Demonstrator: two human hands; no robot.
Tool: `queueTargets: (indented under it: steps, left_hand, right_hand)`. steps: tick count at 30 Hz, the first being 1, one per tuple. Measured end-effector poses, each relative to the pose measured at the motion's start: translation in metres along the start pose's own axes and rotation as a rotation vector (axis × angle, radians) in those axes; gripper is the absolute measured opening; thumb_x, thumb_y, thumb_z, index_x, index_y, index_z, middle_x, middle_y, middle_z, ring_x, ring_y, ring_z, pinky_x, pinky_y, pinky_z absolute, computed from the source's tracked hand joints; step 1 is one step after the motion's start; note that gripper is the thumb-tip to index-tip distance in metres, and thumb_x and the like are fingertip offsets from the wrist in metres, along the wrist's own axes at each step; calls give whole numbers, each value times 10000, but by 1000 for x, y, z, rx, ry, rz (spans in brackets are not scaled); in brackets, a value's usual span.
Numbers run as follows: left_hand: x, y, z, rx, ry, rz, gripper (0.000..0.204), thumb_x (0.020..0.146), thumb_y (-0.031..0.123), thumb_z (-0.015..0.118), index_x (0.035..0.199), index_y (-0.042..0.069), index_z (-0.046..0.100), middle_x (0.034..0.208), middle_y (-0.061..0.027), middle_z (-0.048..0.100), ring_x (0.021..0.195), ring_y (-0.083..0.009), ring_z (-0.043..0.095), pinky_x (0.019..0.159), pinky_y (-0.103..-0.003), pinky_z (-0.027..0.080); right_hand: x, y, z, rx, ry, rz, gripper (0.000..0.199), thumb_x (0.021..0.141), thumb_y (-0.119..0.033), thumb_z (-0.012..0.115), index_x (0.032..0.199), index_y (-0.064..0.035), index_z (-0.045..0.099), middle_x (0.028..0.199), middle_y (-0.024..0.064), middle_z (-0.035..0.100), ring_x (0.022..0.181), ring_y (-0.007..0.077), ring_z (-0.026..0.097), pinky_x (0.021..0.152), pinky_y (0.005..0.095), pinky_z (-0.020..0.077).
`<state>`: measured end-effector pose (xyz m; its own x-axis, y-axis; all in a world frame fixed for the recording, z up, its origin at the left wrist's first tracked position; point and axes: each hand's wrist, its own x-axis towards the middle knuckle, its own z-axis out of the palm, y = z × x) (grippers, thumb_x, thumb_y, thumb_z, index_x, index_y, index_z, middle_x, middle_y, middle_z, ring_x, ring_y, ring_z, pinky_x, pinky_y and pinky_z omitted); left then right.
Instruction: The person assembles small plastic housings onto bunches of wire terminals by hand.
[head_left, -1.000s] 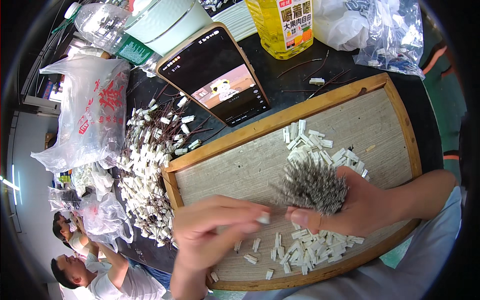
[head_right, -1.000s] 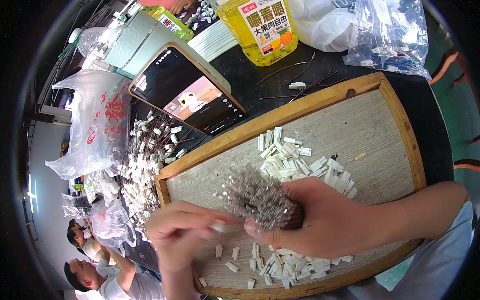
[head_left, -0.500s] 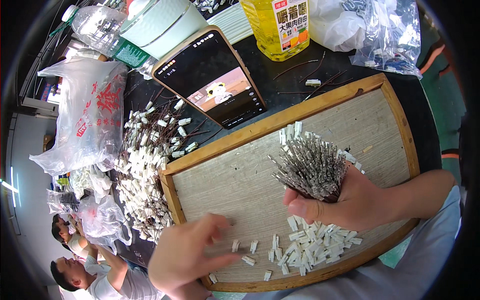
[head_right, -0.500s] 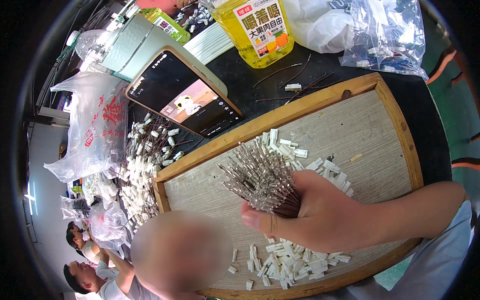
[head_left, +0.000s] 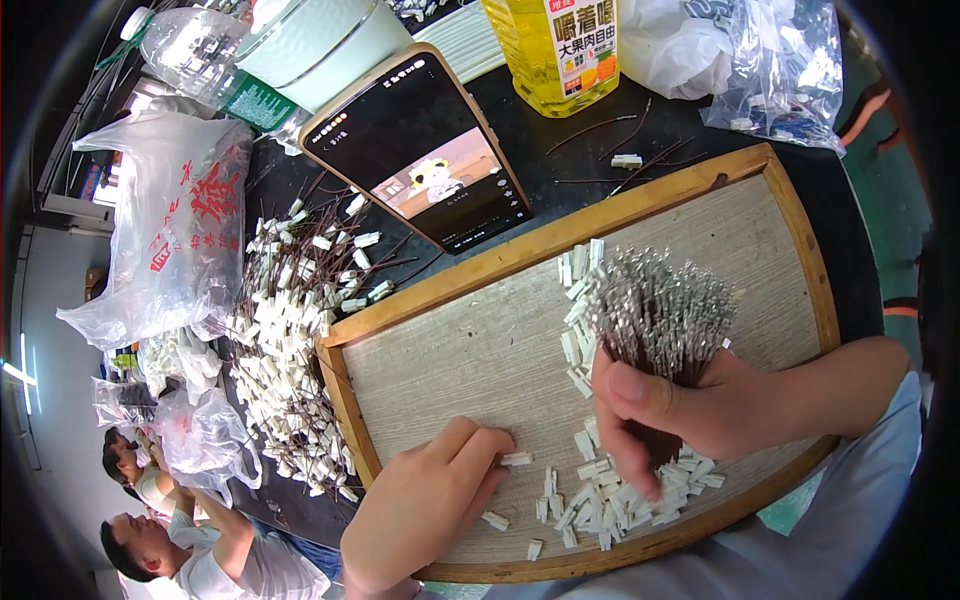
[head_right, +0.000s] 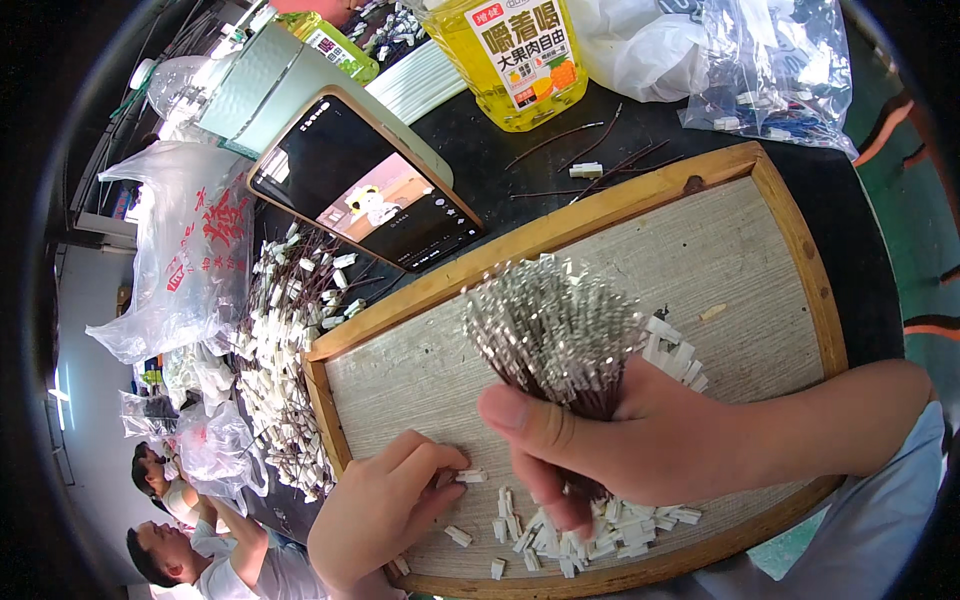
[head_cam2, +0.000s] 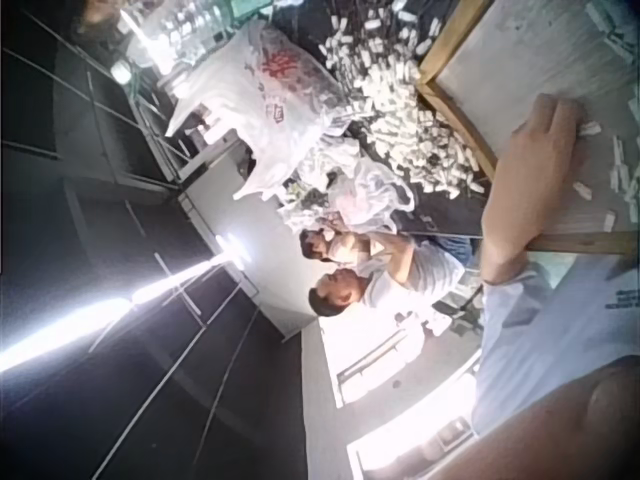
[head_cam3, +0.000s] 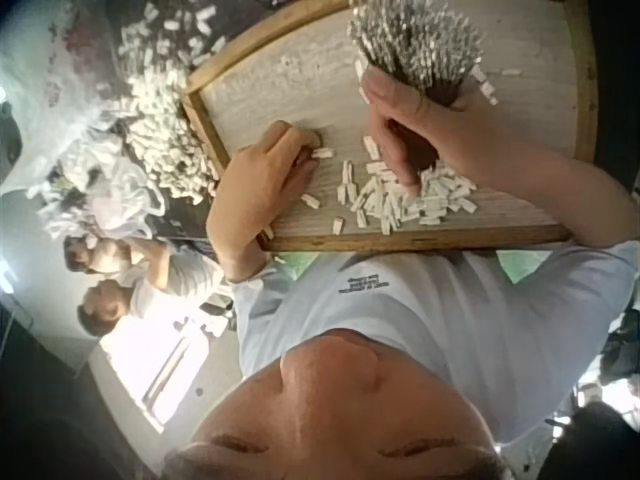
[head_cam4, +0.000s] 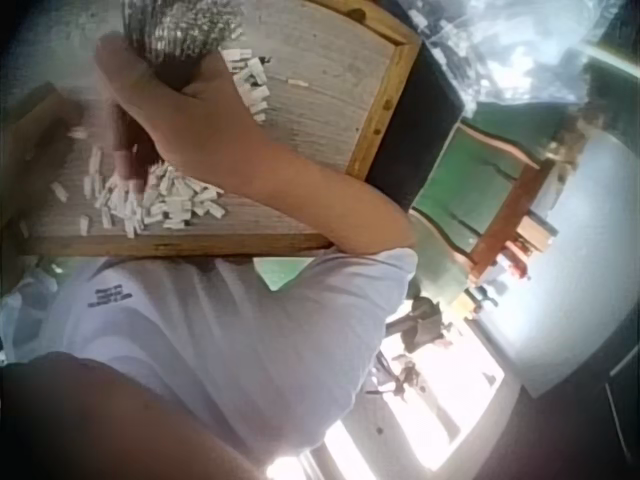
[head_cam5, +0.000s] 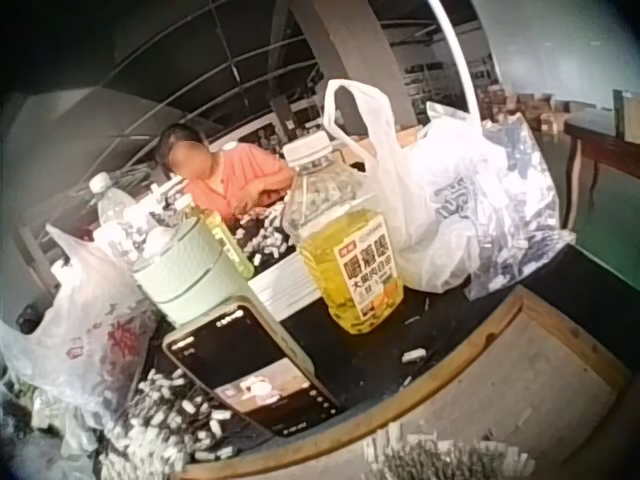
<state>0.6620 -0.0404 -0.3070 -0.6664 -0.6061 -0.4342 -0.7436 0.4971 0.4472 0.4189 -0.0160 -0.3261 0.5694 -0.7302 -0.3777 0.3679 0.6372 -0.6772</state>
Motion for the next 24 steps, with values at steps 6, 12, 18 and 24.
queueTargets:
  steps: [6,12,18,24]
  left_hand:
    - [8,0,4,-1,276,71,237,809,26,590,1038,71,554,958,-97,542,851,-288,599,699,-363,509]
    - [16,1,9,-43,390,3,305,781,-4,625,1070,84,584,975,-97,576,839,-285,609,709,-351,498]
    - [22,-5,11,52,473,31,305,809,-19,581,1101,70,570,978,-127,561,883,-306,584,739,-376,476]
    - [24,-4,12,-8,512,26,268,809,-37,570,1057,64,591,985,-123,543,881,-295,581,738,-370,469]
  right_hand:
    - [2,0,-3,28,4,11,269,908,-349,598,848,-103,505,569,-40,447,455,43,403,398,216,316]
    - [1,-1,1,20,69,-10,227,878,-255,656,869,-96,495,589,-47,450,459,37,392,401,210,306]
    - [3,4,-1,-2,56,-42,167,912,-220,605,934,-76,525,616,-37,463,490,39,400,425,212,319]
    - [0,1,-2,0,19,59,228,953,-286,531,889,-68,548,645,-13,484,531,51,428,473,215,352]
